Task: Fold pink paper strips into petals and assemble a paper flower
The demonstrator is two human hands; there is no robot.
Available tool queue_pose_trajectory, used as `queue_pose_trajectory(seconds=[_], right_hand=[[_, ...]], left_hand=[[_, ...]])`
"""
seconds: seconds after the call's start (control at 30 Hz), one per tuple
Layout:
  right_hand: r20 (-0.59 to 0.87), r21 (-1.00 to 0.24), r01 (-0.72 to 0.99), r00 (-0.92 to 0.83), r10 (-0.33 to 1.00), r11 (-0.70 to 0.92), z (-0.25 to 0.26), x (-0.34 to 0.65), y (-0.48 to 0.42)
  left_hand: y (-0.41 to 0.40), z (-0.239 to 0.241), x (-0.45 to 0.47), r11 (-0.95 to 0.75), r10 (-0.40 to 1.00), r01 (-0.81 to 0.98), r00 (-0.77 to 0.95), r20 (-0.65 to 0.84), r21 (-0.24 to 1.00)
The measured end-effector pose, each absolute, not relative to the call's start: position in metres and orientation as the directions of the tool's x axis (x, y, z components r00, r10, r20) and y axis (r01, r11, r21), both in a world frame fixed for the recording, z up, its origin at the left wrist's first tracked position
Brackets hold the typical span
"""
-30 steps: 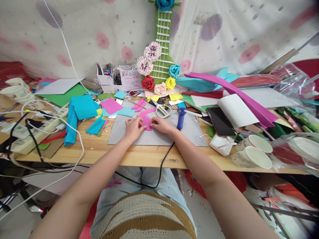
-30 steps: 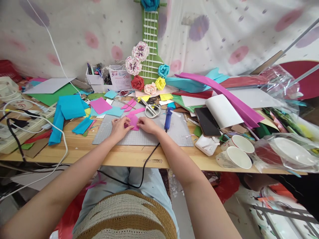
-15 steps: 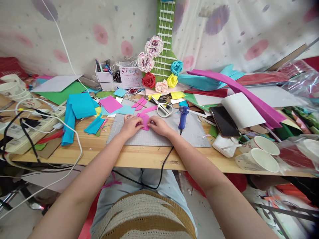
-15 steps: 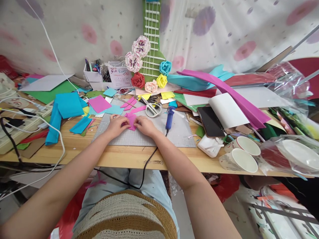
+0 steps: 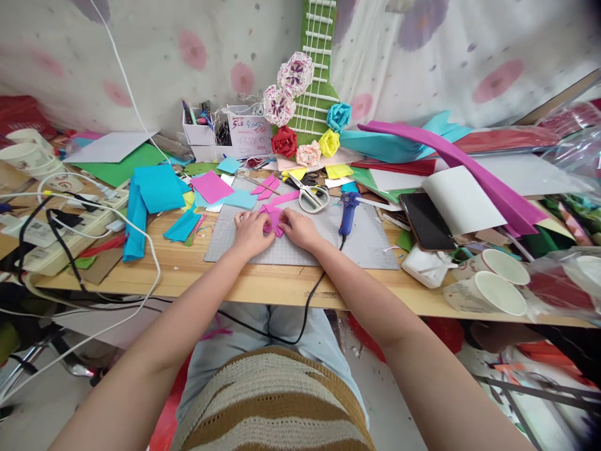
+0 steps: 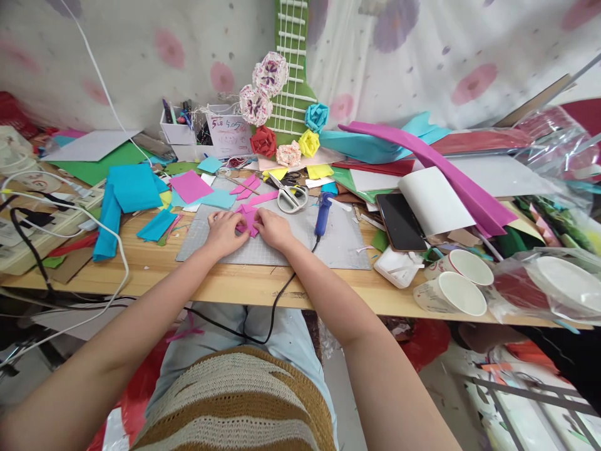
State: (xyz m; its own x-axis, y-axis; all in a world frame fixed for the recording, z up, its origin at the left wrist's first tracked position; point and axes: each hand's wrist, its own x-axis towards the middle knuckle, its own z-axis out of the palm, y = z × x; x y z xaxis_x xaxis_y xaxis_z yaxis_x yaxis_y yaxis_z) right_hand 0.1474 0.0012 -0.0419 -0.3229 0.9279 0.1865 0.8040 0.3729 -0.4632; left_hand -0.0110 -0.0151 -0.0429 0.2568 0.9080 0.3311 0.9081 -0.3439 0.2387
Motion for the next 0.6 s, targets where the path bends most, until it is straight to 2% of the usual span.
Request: queue_pose_trajectory(seconds=[0.33,0.6], right_hand=[[0.205,-0.317,0.857,-0.356,0.912,0.406,-0.0442,0.1451,0.0002],[0.208,-0.217,0.878,-0.387,0.898,0.428,-0.0461,0.1416,-0.0015]], left_hand=[[-0.0174,-0.0423,-0.0102,-0.367,0.901,0.901,0.283,0.33,0.231],[-0.0199,-0.0408,-0.0078,-0.279,0.94,0.93,0.213,0.268,0.239]])
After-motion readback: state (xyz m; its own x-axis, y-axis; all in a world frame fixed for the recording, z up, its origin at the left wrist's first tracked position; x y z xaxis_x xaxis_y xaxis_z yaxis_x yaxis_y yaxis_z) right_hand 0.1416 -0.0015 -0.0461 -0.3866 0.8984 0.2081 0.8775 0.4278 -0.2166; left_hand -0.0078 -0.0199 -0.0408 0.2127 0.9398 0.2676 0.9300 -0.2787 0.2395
